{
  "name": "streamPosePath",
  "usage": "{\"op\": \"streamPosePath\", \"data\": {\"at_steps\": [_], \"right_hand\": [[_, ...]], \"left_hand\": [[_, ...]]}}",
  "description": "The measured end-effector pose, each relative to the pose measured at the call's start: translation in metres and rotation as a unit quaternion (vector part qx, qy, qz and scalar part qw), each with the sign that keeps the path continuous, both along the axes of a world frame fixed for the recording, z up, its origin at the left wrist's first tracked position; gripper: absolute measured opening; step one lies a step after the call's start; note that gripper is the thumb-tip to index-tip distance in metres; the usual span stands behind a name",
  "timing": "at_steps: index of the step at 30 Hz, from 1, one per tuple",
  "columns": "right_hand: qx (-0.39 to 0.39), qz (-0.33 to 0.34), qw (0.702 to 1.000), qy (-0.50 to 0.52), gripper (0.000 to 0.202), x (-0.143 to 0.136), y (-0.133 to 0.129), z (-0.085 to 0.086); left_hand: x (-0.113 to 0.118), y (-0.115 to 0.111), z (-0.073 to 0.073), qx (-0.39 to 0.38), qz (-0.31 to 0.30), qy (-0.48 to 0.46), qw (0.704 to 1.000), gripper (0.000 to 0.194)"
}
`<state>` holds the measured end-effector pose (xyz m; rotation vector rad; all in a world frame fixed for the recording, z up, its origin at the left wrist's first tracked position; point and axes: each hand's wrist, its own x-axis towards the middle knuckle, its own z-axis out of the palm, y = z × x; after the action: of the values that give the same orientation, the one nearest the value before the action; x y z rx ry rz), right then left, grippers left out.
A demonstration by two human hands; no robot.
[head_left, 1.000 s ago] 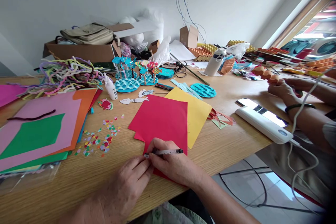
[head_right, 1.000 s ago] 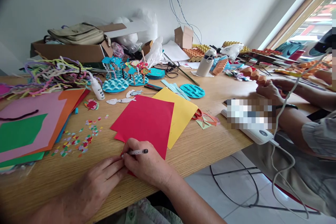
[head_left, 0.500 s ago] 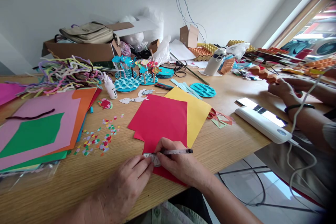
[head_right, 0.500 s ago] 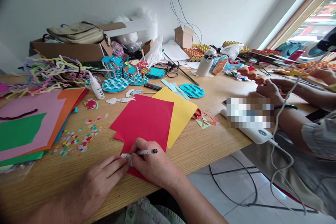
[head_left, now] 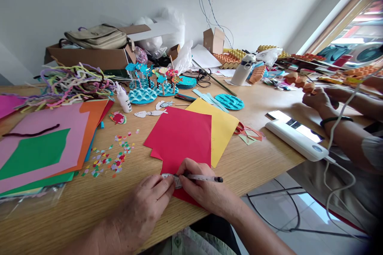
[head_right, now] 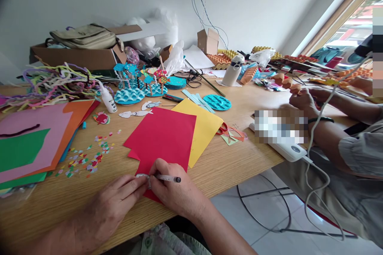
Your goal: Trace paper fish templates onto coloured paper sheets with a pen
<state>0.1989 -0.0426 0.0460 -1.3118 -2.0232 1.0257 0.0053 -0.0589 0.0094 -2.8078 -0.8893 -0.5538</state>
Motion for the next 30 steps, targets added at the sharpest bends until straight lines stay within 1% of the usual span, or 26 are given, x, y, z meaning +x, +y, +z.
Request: {"op": "streamPosePath", "data": {"at_steps": [3,6,13,15,24,30], "right_hand": [[0.006,-0.002,1.000,0.000,0.011,0.001,0.000,-0.001],[0.006,-0.006,1.000,0.002,0.011,0.001,0.000,-0.002],[0.008,-0.023,1.000,-0.007,0.012,0.002,-0.001,-0.001],[0.009,-0.029,0.999,-0.012,0.012,0.003,-0.001,-0.001],[0.027,-0.043,0.999,-0.009,0.013,0.007,-0.005,-0.004],[0.030,-0.045,0.998,-0.009,0.013,0.006,-0.008,-0.002]], "left_hand": [[0.000,0.000,-0.004,-0.006,-0.002,0.000,1.000,0.041],[0.001,0.000,-0.004,0.008,0.001,-0.009,1.000,0.041],[0.003,0.002,0.009,0.033,-0.007,0.005,0.999,0.044],[0.003,0.002,0.011,0.036,-0.008,0.007,0.999,0.044],[0.002,0.001,0.003,0.029,-0.007,0.006,1.000,0.041],[0.003,0.001,0.007,0.028,-0.004,0.001,1.000,0.042]]}}
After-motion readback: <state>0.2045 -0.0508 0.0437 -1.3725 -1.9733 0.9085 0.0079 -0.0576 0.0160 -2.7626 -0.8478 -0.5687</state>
